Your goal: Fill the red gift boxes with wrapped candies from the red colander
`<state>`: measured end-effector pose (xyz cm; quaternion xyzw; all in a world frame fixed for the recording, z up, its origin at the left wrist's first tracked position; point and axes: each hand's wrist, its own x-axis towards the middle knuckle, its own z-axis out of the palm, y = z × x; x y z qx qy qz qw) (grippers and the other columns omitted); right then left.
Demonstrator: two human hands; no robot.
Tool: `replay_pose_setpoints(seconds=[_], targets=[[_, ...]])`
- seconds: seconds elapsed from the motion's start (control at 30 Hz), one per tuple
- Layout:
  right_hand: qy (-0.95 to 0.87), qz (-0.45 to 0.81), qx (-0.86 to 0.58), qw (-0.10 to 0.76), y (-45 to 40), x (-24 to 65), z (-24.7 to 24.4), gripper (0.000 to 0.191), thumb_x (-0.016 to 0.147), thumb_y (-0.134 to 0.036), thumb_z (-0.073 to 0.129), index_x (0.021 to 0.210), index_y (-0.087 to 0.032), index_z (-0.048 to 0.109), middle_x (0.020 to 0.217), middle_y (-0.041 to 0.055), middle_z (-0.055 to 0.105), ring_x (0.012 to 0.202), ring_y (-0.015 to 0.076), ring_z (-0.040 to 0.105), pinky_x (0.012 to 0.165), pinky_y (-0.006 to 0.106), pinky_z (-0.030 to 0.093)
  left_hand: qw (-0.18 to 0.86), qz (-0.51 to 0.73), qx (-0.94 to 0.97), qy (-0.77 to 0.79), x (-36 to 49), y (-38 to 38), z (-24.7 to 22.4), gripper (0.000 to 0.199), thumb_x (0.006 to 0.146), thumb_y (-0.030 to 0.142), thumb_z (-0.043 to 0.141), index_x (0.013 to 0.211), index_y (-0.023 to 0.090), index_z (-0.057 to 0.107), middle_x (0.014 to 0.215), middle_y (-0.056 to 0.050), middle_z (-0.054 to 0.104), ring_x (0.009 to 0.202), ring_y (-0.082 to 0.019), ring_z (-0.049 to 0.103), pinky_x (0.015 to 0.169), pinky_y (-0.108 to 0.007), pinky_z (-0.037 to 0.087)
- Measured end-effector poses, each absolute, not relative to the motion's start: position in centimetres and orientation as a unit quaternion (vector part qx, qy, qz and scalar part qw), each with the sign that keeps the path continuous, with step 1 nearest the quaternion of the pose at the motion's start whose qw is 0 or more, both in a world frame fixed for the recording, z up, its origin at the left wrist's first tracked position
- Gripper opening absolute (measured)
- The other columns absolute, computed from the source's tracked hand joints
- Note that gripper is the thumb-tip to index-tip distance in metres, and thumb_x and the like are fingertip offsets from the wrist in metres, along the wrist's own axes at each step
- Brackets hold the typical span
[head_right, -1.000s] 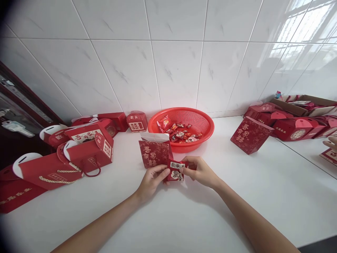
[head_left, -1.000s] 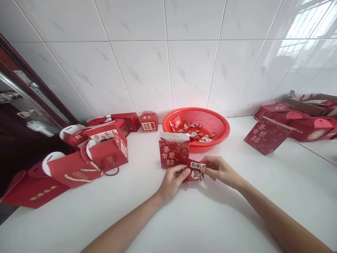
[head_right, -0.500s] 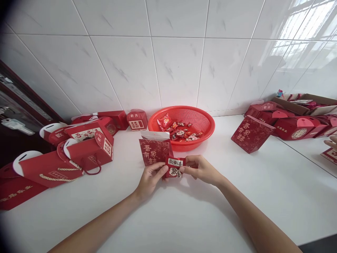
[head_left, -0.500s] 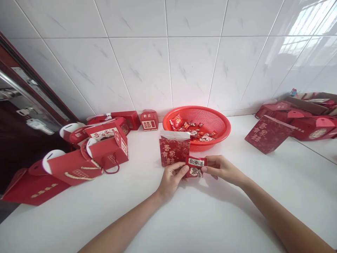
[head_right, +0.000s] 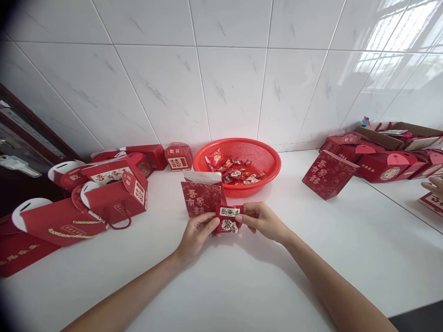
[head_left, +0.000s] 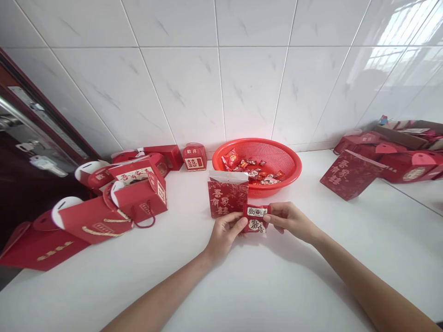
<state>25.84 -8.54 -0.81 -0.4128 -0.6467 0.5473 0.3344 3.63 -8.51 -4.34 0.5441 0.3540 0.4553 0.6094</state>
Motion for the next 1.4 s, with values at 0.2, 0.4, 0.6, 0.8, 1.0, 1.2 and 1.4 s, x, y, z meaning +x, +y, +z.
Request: replay_pose_setpoints(seconds=[0.2, 0.4, 0.6, 0.8, 1.0, 1.2, 1.4], targets=[[-0.647, 0.541, -0.410, 0.346, -8.55, 25.81, -0.61, 0.040, 0.084, -0.055, 0.070, 0.083, -0.015, 0.070, 0.075, 0.0045, 0.069, 0.056, 0.0093, 0.045, 0.050, 0.024, 0.035, 0.618, 0.452, 0.541, 0.348, 3.42, -8.60, -3.98, 0.037, 0.082, 0.046, 0.075, 0.100, 0.014, 0.078, 0.092, -0.009, 0.079, 0.070, -0.016, 0.064, 0.063, -0.026, 0.055], [-0.650, 0.538, -0.413, 0.343, -8.54, 25.85, -0.54, 0.040, 0.083, -0.055, 0.071, 0.079, -0.015, 0.068, 0.075, 0.0045, 0.069, 0.056, 0.0094, 0.045, 0.050, 0.024, 0.035, 0.618, 0.452, 0.536, 0.356, 3.38, -8.59, -3.96, 0.038, 0.079, 0.046, 0.077, 0.100, 0.013, 0.078, 0.090, -0.010, 0.079, 0.071, -0.017, 0.065, 0.063, -0.027, 0.054], [-0.654, 0.529, -0.419, 0.341, -8.56, 25.77, -0.44, 0.042, 0.084, -0.057, 0.069, 0.078, -0.015, 0.068, 0.075, 0.0048, 0.069, 0.055, 0.0092, 0.045, 0.050, 0.024, 0.035, 0.619, 0.451, 0.539, 0.350, 3.34, -8.49, -4.13, 0.035, 0.081, 0.044, 0.076, 0.099, 0.014, 0.078, 0.092, -0.009, 0.078, 0.072, -0.017, 0.065, 0.065, -0.027, 0.054], [-0.657, 0.524, -0.421, 0.341, -8.61, 25.73, -0.58, 0.040, 0.086, -0.055, 0.067, 0.081, -0.015, 0.070, 0.076, 0.0051, 0.070, 0.055, 0.0090, 0.044, 0.050, 0.024, 0.035, 0.624, 0.450, 0.537, 0.346, 3.38, -8.49, -4.20, 0.033, 0.084, 0.043, 0.074, 0.101, 0.015, 0.079, 0.090, -0.008, 0.078, 0.073, -0.017, 0.064, 0.065, -0.026, 0.054], [-0.659, 0.523, -0.425, 0.335, -8.64, 25.78, -0.75, 0.040, 0.087, -0.055, 0.066, 0.079, -0.015, 0.068, 0.076, 0.0054, 0.070, 0.055, 0.0091, 0.044, 0.050, 0.024, 0.035, 0.621, 0.447, 0.544, 0.344, 3.39, -8.51, -4.38, 0.032, 0.087, 0.043, 0.071, 0.102, 0.016, 0.080, 0.089, -0.007, 0.076, 0.073, -0.016, 0.062, 0.065, -0.026, 0.054], [-0.658, 0.522, -0.430, 0.331, -8.62, 25.73, -0.71, 0.043, 0.086, -0.057, 0.067, 0.077, -0.015, 0.068, 0.075, 0.0053, 0.069, 0.055, 0.0091, 0.044, 0.050, 0.024, 0.035, 0.620, 0.445, 0.545, 0.348, 3.49, -8.41, -4.40, 0.033, 0.087, 0.044, 0.071, 0.102, 0.016, 0.080, 0.087, -0.007, 0.076, 0.072, -0.016, 0.061, 0.064, -0.026, 0.055], [-0.662, 0.518, -0.430, 0.328, -8.63, 25.69, -0.63, 0.045, 0.085, -0.059, 0.066, 0.078, -0.015, 0.068, 0.075, 0.0056, 0.070, 0.056, 0.0097, 0.045, 0.050, 0.024, 0.035, 0.617, 0.440, 0.547, 0.355, 3.47, -8.44, -4.37, 0.035, 0.086, 0.046, 0.071, 0.101, 0.016, 0.080, 0.091, -0.008, 0.077, 0.077, -0.019, 0.064, 0.066, -0.028, 0.056]])
